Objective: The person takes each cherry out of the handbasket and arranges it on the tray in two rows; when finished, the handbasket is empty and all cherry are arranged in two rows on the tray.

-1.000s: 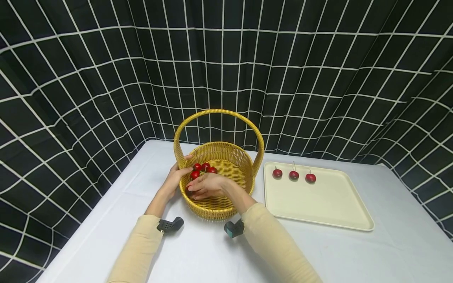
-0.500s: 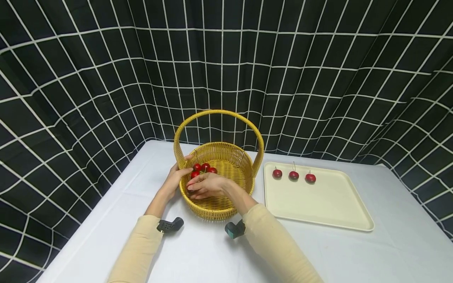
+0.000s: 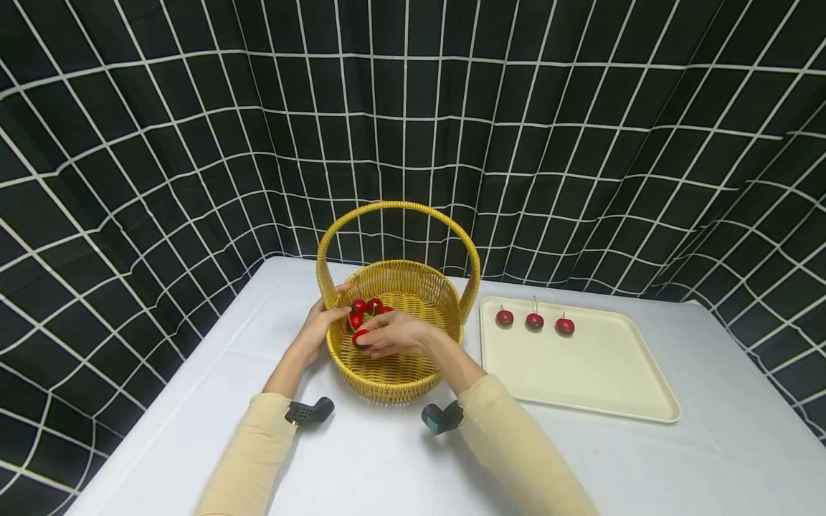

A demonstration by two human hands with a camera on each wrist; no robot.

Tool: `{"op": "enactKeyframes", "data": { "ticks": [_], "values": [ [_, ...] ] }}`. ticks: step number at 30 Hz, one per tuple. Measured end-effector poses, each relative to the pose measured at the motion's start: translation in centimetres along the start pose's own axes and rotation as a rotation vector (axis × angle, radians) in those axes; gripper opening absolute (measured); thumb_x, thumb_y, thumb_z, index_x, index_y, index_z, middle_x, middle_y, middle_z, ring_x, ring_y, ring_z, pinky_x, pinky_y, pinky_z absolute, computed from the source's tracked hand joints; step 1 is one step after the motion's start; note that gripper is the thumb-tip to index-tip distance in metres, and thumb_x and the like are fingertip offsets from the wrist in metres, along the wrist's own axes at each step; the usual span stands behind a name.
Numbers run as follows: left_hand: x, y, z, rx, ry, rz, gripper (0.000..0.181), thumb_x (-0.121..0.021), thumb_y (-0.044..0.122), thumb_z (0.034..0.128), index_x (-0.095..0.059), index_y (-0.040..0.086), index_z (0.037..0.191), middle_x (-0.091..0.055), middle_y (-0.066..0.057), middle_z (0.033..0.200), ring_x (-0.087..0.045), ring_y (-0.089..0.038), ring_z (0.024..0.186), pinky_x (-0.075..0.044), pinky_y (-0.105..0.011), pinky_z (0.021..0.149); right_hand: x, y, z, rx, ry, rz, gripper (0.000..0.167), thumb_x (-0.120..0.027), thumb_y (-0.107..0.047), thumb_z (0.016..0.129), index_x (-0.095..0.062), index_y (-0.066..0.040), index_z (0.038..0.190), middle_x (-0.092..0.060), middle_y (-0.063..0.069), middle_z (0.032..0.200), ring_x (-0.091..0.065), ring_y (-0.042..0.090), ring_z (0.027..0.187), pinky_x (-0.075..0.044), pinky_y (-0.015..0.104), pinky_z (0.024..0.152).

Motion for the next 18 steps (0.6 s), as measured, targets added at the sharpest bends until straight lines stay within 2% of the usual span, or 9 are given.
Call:
{"op": "enactKeyframes", "data": {
  "ticks": [12, 18],
  "values": [
    [0.0, 0.2, -0.1, 0.01, 0.002, 0.014, 0.053, -0.048, 0.005, 0.0944, -0.034, 0.005, 0.145, -0.025, -0.016, 0.153, -0.018, -0.031, 0.14, -0.01, -0.049, 0.112, 2.5, -0.7, -2.1, 0.02, 0.059, 0.004, 0.037, -0.066, -0.006, 0.089, -0.054, 0.005, 0.122, -0.066, 0.017, 0.105, -0.062, 0.033, 0.104, -0.048, 0.041, 0.09],
    [-0.1, 0.2, -0.1, 0.011, 0.0, 0.019, 0.053, -0.048, 0.005, 0.0943, -0.034, 0.004, 0.145, -0.023, -0.016, 0.154, -0.017, -0.032, 0.141, -0.009, -0.05, 0.112, 3.6, -0.8, -3.1, 0.06, 0.073, -0.042, 0.038, -0.067, -0.01, 0.089, -0.054, 0.004, 0.122, -0.066, 0.017, 0.106, -0.062, 0.033, 0.106, -0.048, 0.042, 0.09]
  ]
}}
Point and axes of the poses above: each hand's wrist, its own z-axis towards the middle knuckle, its own x-axis out of the back of the hand, y = z × x, the point moved 3 cm from there along z, towards the middle knuckle
